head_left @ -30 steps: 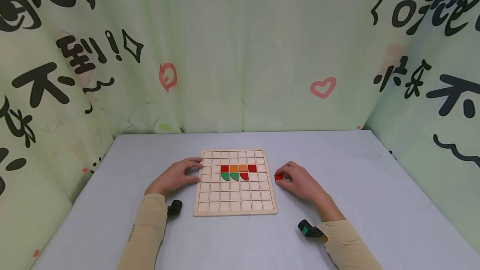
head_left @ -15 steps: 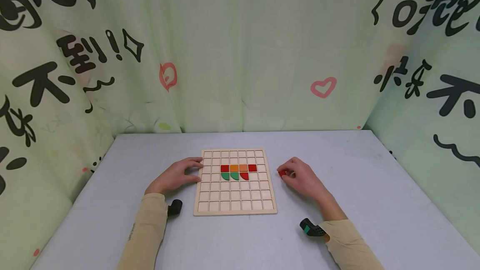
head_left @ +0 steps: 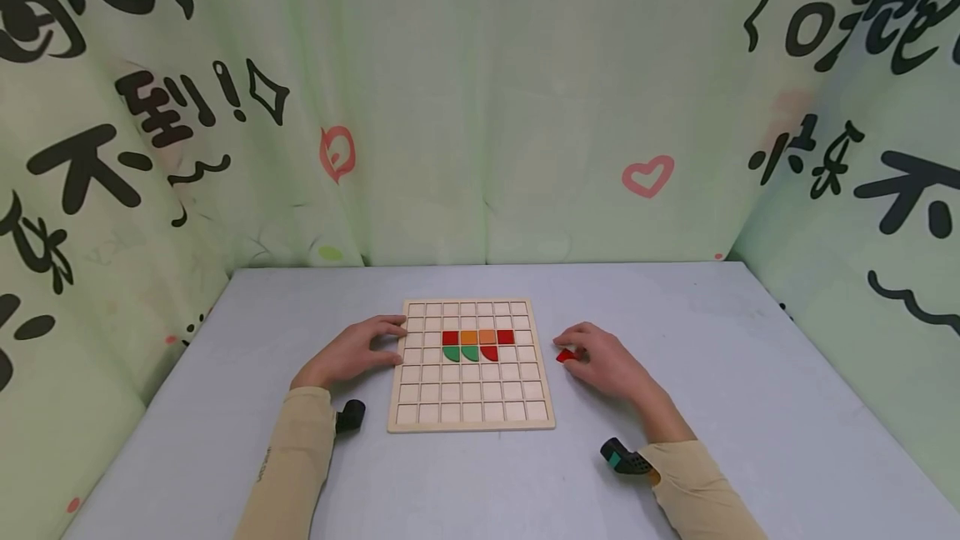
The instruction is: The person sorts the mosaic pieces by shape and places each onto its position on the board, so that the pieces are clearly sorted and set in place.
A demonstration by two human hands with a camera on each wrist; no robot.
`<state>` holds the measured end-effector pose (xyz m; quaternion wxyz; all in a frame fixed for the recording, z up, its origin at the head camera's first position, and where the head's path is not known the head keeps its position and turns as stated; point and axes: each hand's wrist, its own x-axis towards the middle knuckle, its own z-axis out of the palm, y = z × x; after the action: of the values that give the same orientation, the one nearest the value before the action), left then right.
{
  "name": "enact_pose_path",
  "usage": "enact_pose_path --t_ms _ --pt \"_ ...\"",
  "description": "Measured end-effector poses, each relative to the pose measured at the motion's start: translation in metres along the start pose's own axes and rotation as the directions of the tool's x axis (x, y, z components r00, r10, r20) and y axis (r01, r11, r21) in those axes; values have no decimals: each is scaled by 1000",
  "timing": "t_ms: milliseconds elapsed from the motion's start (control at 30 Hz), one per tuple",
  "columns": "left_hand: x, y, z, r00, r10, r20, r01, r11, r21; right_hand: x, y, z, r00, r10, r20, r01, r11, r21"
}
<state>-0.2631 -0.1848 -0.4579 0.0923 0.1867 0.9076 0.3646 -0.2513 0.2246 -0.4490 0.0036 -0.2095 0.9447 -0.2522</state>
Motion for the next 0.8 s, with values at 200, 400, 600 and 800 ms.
enact_pose_path --t_ms 200,400,600,800 --pt "0 0 0 1000 -9 1 9 1000 -3 -1 4 -2 1000 7 2 -7 1000 10" --pt "0 1 1 1000 -9 0 9 1000 -3 -1 6 -1 1000 6 -5 -6 998 61" --pt "0 1 1 1000 -11 -5 11 1000 1 -2 6 -2 1000 -13 26 11 998 67" --pt "0 1 1 1000 -16 -7 17 1000 4 -1 4 0 998 -46 -46 51 993 109"
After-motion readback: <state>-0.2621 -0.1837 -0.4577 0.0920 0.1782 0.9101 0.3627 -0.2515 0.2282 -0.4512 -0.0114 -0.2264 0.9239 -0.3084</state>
